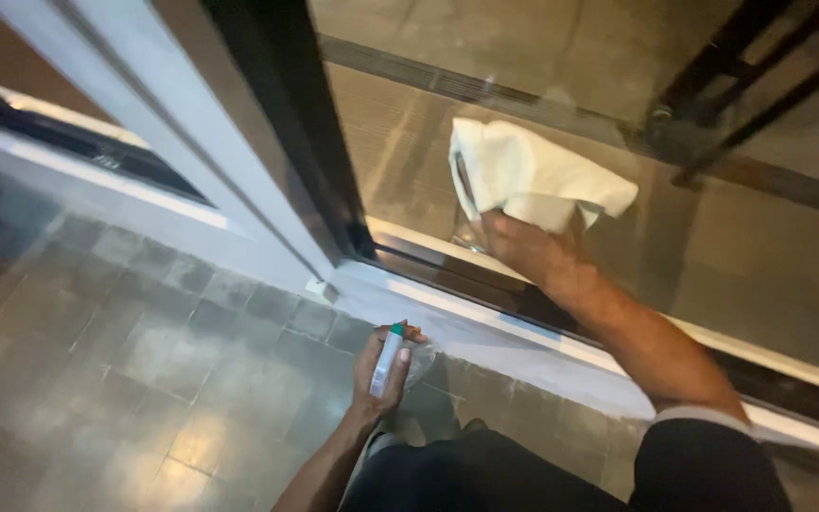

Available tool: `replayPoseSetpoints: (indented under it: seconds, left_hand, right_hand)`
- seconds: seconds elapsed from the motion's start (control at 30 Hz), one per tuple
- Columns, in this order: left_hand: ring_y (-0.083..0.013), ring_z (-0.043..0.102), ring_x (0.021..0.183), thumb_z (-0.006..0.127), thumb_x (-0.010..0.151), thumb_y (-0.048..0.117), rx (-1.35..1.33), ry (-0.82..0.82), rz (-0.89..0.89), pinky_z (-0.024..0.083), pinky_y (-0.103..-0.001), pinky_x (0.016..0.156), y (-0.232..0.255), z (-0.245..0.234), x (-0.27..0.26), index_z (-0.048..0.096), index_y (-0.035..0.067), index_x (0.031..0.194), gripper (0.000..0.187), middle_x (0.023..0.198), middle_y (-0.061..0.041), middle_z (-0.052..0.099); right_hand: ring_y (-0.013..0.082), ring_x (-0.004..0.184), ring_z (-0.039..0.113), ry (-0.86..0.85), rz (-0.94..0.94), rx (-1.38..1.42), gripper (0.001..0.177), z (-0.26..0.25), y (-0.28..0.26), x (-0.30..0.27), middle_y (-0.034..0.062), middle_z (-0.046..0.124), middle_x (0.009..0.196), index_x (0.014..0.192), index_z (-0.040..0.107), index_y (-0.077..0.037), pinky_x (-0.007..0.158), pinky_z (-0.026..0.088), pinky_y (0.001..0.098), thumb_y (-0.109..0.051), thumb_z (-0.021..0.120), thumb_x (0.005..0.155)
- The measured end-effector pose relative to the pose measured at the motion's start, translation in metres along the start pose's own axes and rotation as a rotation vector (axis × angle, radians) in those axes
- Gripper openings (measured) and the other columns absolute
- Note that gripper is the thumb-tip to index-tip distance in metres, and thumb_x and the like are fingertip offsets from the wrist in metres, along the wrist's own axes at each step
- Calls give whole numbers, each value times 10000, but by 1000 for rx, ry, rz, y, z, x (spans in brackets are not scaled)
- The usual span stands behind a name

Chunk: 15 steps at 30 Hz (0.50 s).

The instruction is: Cleaning a glass sliding door and its frame with a spray bottle and cloth.

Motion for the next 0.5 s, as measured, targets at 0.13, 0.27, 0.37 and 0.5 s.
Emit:
replayPoseSetpoints:
  seconds: [0.13, 0.27, 0.37, 0.5]
  left_hand:
    - [-261, 691, 1126, 541, 1003, 217, -132, 83, -147, 473, -456, 1061, -1, -18, -1, 525, -9, 1291, 366, 1178, -147, 696]
    - [-270, 695, 1176, 537, 1036, 207, 8, 87, -33, 439, -470, 1155, 3, -27, -3, 557, -2, 1247, 297, 1114, -151, 753]
    - [-285, 684, 1193, 534, 1048, 207, 12, 102, -15, 408, -485, 1187, 6, -31, -2, 559, -3, 1239, 285, 1113, -162, 752]
    - [-288, 704, 1171, 536, 1048, 221, -12, 121, -31, 391, -495, 1190, -1, -31, -10, 546, 0, 1232, 288, 1141, -169, 743]
  right_hand:
    - [245, 1293, 680, -2, 25, 717, 442, 11, -2, 45, 108, 646, 1370, 1470, 487, -68, 1050, 604, 332, -282, 495, 1083]
    - [297, 1249, 672, 1, -79, 656, 412, 41, -37, 64, 125, 655, 1329, 1407, 538, -74, 1040, 582, 389, -235, 525, 1028]
    - [336, 1217, 666, 16, -134, 604, 394, 74, -59, 66, 138, 662, 1299, 1360, 575, -77, 1031, 565, 431, -199, 547, 987]
    - [388, 1173, 657, 22, -200, 531, 376, 131, -79, 40, 155, 671, 1258, 1298, 626, -82, 1021, 541, 488, -151, 577, 932]
Point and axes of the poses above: each hand's wrist, its own x-axis towards the middle knuckle, its own z-axis out of the palm, y = z × x, the point moved 4 cm from there along x, towards the middle knuckle
